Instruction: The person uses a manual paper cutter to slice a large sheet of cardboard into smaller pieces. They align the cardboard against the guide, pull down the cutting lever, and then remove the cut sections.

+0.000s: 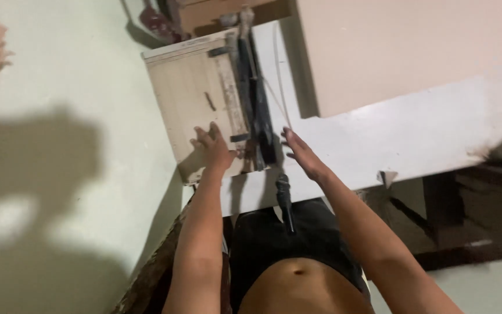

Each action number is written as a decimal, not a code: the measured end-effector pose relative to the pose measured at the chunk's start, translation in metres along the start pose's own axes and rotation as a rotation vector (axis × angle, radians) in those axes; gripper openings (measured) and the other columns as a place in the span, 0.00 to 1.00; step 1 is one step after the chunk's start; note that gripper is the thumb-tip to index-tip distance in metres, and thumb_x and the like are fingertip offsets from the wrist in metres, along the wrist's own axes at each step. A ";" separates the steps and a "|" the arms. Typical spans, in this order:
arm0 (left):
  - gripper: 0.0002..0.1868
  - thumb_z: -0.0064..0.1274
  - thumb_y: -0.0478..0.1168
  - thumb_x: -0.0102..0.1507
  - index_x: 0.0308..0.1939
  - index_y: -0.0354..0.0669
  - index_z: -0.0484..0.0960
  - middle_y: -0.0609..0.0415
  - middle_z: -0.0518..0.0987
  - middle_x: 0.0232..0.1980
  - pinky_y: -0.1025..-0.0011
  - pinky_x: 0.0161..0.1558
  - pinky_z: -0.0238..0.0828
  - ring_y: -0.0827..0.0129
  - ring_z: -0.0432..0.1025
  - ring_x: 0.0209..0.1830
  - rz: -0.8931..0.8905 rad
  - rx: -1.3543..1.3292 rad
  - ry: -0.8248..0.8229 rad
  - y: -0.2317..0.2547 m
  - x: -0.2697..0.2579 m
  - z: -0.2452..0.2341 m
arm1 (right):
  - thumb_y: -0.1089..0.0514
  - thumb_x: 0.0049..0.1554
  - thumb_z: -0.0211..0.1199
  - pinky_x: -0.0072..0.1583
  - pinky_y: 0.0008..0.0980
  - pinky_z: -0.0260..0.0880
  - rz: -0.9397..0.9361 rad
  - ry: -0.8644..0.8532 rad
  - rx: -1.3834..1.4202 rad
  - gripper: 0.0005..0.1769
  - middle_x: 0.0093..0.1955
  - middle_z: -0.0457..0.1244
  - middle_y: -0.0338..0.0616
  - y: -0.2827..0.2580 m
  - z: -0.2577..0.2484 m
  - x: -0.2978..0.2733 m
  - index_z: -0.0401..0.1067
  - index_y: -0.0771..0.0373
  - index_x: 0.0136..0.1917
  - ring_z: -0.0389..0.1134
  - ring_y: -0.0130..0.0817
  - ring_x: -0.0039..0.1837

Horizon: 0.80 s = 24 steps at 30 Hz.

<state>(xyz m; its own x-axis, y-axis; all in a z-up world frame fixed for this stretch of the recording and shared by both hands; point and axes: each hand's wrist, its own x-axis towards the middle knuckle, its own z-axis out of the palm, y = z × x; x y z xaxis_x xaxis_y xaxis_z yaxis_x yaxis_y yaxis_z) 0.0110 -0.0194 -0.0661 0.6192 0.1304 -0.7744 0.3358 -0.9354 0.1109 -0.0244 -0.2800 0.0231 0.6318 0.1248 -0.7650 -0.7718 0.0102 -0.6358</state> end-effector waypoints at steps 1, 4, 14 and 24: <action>0.64 0.65 0.54 0.60 0.82 0.41 0.32 0.25 0.25 0.81 0.42 0.78 0.18 0.34 0.23 0.82 0.002 -0.009 -0.002 0.007 -0.009 -0.011 | 0.22 0.64 0.36 0.79 0.66 0.39 -0.043 -0.085 0.056 0.55 0.86 0.36 0.65 -0.007 0.013 0.014 0.38 0.67 0.85 0.35 0.66 0.85; 0.59 0.63 0.47 0.63 0.82 0.41 0.33 0.24 0.25 0.80 0.44 0.80 0.35 0.28 0.25 0.80 0.020 -0.078 -0.002 0.017 -0.036 -0.035 | 0.24 0.66 0.37 0.81 0.63 0.36 0.027 -0.075 0.043 0.52 0.87 0.33 0.62 -0.006 0.030 0.050 0.38 0.64 0.85 0.33 0.61 0.86; 0.56 0.59 0.47 0.64 0.82 0.43 0.33 0.26 0.24 0.80 0.45 0.72 0.59 0.31 0.33 0.82 0.042 -0.019 -0.015 0.005 -0.027 -0.024 | 0.15 0.60 0.28 0.81 0.62 0.38 0.042 -0.025 0.008 0.56 0.84 0.40 0.67 -0.032 0.024 0.049 0.34 0.53 0.86 0.39 0.66 0.84; 0.64 0.61 0.57 0.62 0.81 0.40 0.27 0.24 0.22 0.79 0.40 0.77 0.43 0.23 0.25 0.78 0.042 0.067 -0.140 0.009 -0.035 -0.041 | 0.41 0.66 0.60 0.54 0.49 0.75 -0.091 0.848 0.429 0.36 0.62 0.56 0.58 0.095 -0.127 0.095 0.52 0.65 0.74 0.66 0.51 0.58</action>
<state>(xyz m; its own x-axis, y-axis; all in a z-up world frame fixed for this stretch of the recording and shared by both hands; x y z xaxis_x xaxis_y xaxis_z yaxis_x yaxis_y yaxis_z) 0.0217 -0.0186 -0.0122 0.5252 0.0481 -0.8496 0.2608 -0.9594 0.1070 -0.0285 -0.3934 -0.1229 0.4023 -0.6538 -0.6408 -0.5710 0.3679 -0.7339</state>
